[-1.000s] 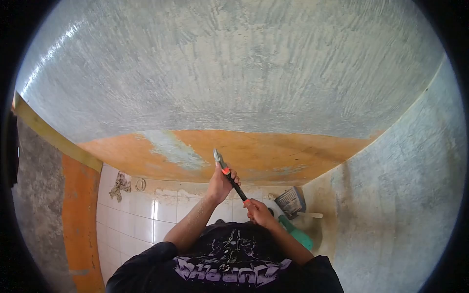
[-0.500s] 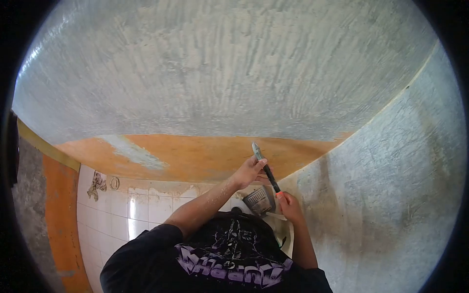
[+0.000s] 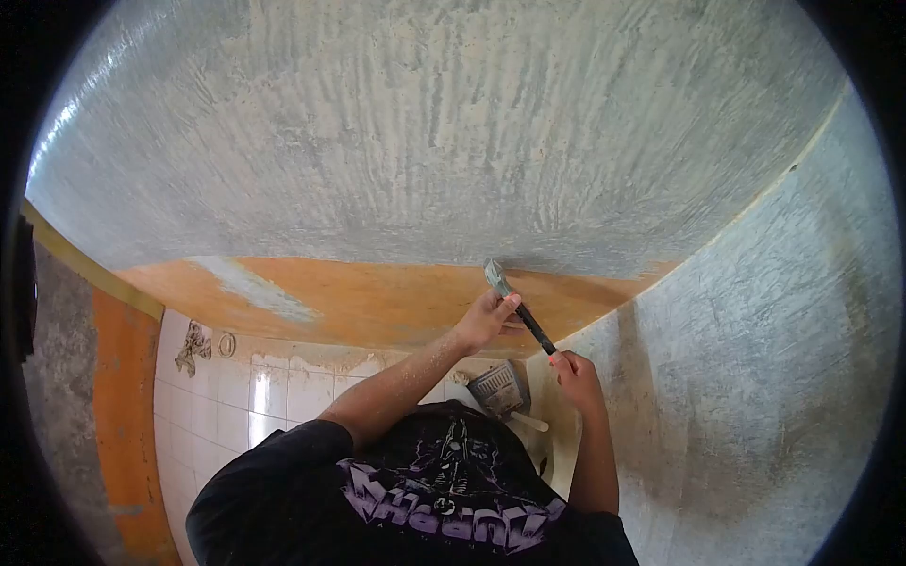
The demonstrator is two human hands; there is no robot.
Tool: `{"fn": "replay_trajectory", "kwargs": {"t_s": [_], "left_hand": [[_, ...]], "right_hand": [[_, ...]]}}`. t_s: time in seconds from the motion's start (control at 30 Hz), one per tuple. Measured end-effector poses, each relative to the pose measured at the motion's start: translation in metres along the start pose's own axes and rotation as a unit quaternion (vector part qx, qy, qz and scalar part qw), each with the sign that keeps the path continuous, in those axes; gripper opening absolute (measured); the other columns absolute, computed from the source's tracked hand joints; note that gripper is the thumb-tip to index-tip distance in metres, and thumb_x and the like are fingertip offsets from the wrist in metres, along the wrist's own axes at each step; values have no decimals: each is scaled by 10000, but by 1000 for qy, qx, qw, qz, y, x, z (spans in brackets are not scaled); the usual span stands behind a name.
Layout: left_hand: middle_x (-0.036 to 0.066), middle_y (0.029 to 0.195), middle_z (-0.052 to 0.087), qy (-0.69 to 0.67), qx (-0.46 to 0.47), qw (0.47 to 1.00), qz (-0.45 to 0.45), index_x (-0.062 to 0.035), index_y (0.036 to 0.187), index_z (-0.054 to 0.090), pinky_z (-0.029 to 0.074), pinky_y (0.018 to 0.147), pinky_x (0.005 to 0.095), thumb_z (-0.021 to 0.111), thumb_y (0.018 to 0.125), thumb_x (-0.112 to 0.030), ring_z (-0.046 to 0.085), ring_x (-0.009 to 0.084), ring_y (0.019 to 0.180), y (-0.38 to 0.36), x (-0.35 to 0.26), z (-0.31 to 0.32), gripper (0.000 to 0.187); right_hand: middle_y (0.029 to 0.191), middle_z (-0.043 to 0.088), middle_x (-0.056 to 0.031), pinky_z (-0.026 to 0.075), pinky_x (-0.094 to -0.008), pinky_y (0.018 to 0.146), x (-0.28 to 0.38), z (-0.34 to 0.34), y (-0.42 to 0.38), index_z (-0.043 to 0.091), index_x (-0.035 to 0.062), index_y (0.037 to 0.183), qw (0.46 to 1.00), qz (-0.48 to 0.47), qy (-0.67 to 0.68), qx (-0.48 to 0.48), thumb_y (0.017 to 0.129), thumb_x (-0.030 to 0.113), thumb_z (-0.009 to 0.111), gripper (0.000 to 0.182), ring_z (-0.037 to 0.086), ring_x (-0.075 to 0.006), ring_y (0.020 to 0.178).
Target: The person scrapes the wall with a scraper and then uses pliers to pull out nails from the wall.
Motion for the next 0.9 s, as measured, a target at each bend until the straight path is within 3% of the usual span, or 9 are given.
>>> {"fn": "replay_trajectory", "kwargs": {"t_s": [0.27,0.37,0.47,0.6,0.7,0.9], "left_hand": [[98,1093,606,-33,-17,999,29,-51,1147,471,550,895,416,527,1011,-375,641,221,1025,4,1,-3,355],[88,1055,599,-38,-27,998,30,-22,1167,487,584,805,371,537,1010,-344,645,194,928,3,1,-8,362],[87,1046,593,-37,-36,998,26,-24,1163,488,585,798,372,539,1009,-343,640,188,914,-1,-6,-3,357],[89,1051,592,-34,-26,998,44,-28,1161,485,584,799,378,531,1011,-342,643,193,918,3,-1,-17,350],[92,1058,597,-33,-23,999,24,-29,1160,484,582,804,383,521,1016,-345,651,205,938,-4,-4,-28,350],[100,1104,615,-4,-11,1000,2,-36,1161,494,563,861,401,497,1021,-395,657,231,1000,-10,-15,-16,386]], "right_hand": [[595,450,44,329,-247,499,26,-6,1,632,20,823,998,-28,-46,-13,992,342,551,373,395,-51,537],[599,452,43,329,-249,504,27,-4,1,634,17,820,998,-44,-48,-22,992,336,552,372,394,-52,544],[601,457,38,335,-254,510,29,-9,2,632,9,815,996,-59,-60,-35,988,323,557,366,401,-59,552],[598,463,27,349,-267,520,41,6,6,634,-3,817,992,-85,-85,-31,982,302,565,354,415,-69,564],[592,518,-47,390,-318,551,46,8,5,648,-25,852,990,-63,-116,-44,964,370,586,415,454,-116,583],[573,478,-45,374,-308,528,43,-1,2,648,-20,840,993,-54,-86,-53,960,365,598,406,430,-105,565]]}}
Point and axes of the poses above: each hand's wrist, its own y-axis towards the middle knuckle, its own z-axis out of the palm, x = y × z, the point moved 10 cm from there along y, towards the middle knuckle
